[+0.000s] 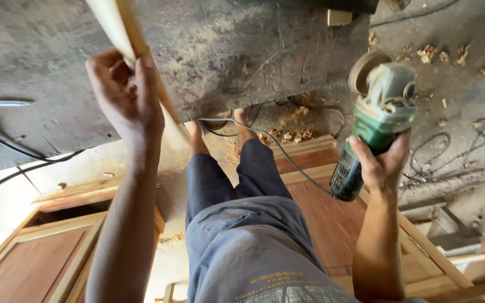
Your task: The recorder is using an angle grinder with a sanding disc to sand the surface and edges of thin wooden slats on a workbench.
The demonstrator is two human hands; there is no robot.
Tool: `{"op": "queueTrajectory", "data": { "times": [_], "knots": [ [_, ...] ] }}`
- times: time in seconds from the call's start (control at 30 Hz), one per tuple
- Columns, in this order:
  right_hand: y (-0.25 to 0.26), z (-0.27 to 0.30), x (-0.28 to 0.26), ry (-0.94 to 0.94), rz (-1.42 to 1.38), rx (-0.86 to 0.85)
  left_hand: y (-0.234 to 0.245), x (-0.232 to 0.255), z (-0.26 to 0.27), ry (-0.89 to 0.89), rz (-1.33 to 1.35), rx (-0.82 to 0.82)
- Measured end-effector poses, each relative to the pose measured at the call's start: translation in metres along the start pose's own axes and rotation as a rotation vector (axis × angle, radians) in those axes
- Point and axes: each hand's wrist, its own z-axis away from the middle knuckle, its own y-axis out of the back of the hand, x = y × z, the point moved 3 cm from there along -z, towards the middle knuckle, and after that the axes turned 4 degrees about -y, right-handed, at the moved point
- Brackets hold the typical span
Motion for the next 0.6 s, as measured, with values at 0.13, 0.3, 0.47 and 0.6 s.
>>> {"op": "queueTrajectory", "data": {
  "times": [0.13, 0.3, 0.47, 0.6],
  "knots": [
    [-0.003, 0.006, -0.011, 0.104, -0.054, 0.002, -0.014, -0.009, 0.014, 0.203, 0.328, 0.221],
    [-0.029, 0.008, -0.048, 0.162, -0.123, -0.057, -0.069, -0.023, 0.058, 0.994, 0.571, 0.542],
    [-0.062, 0.017, -0.052, 0.213, -0.149, -0.129, -0.077, -0.057, 0.092, 0.724, 0.374, 0.385],
    [-0.082, 0.03, -0.051, 0.163, -0.126, -0.179, 0.034, -0.072, 0.12, 0.504, -0.25, 0.287]
  ]
}}
